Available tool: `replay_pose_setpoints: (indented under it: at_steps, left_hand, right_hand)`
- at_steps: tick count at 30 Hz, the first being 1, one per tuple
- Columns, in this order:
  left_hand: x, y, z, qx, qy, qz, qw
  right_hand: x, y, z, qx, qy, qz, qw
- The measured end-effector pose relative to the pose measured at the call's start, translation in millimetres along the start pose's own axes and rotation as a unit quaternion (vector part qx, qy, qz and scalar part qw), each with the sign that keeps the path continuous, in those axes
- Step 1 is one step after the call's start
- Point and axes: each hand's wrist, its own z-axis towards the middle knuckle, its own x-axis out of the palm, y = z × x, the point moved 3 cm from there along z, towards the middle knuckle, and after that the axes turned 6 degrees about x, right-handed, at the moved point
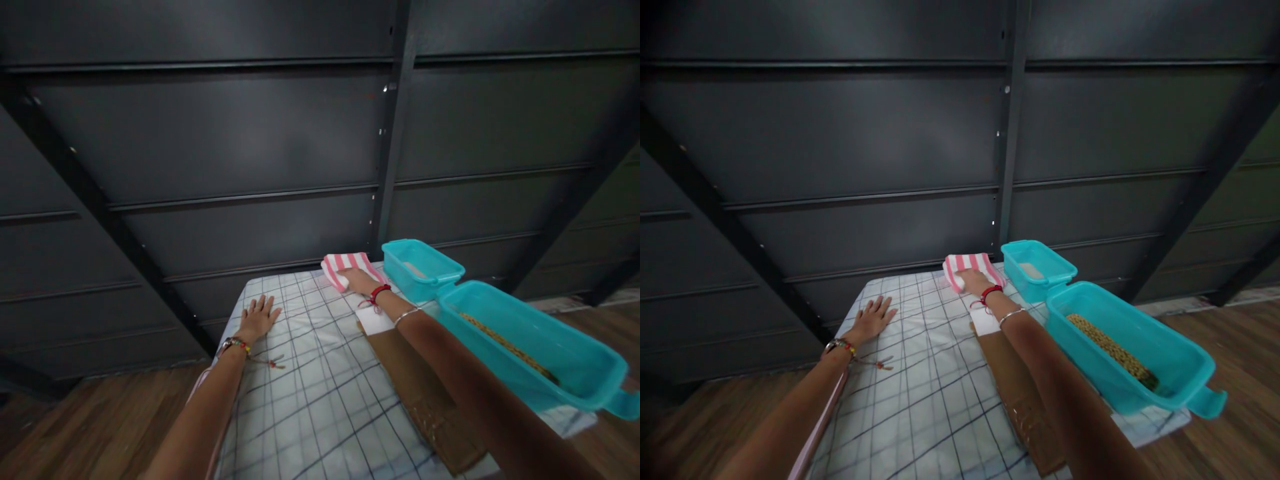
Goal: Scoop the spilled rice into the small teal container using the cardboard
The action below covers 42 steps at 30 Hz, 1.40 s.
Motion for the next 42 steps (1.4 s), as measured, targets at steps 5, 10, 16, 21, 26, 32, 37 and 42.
replay_pose_setpoints:
  at_steps: [5,10,16,21,26,32,37,42]
  left_hand:
    - [2.7,4,1,0.0,-0.002,0.007,1.0]
    - [5.7,18,-4,-0.011,-0.012,0.022,1.0]
    - [6.7,20,-11,-0.041,-0.004,0.01,0.999]
    - [7.2,6,-10,-0.033,0.01,-0.009,0.999]
    - [7.5,5,-11,-0.032,0.007,-0.003,0.999]
    - [5.2,26,-16,-0.04,-0.009,0.013,0.999]
    - [5.2,25,-16,-0.013,-0.014,0.005,1.0]
    - [9.9,25,-11,0.033,-0.009,-0.002,0.999]
  right_hand:
    - [25,52,4,-0.08,0.037,-0.036,0.995]
    - [21,57,-3,-0.073,0.04,-0.073,0.994]
    - [-11,-11,-6,0.062,0.002,-0.115,0.992]
    - [2,-15,8,0.094,0.009,-0.096,0.991]
    - [17,37,35,-0.035,0.014,-0.034,0.999]
    - [16,56,16,-0.172,0.022,0.014,0.985]
    - [18,36,-20,-0.215,0.084,0.005,0.973]
    - [9,27,-23,-0.156,0.074,0.015,0.985]
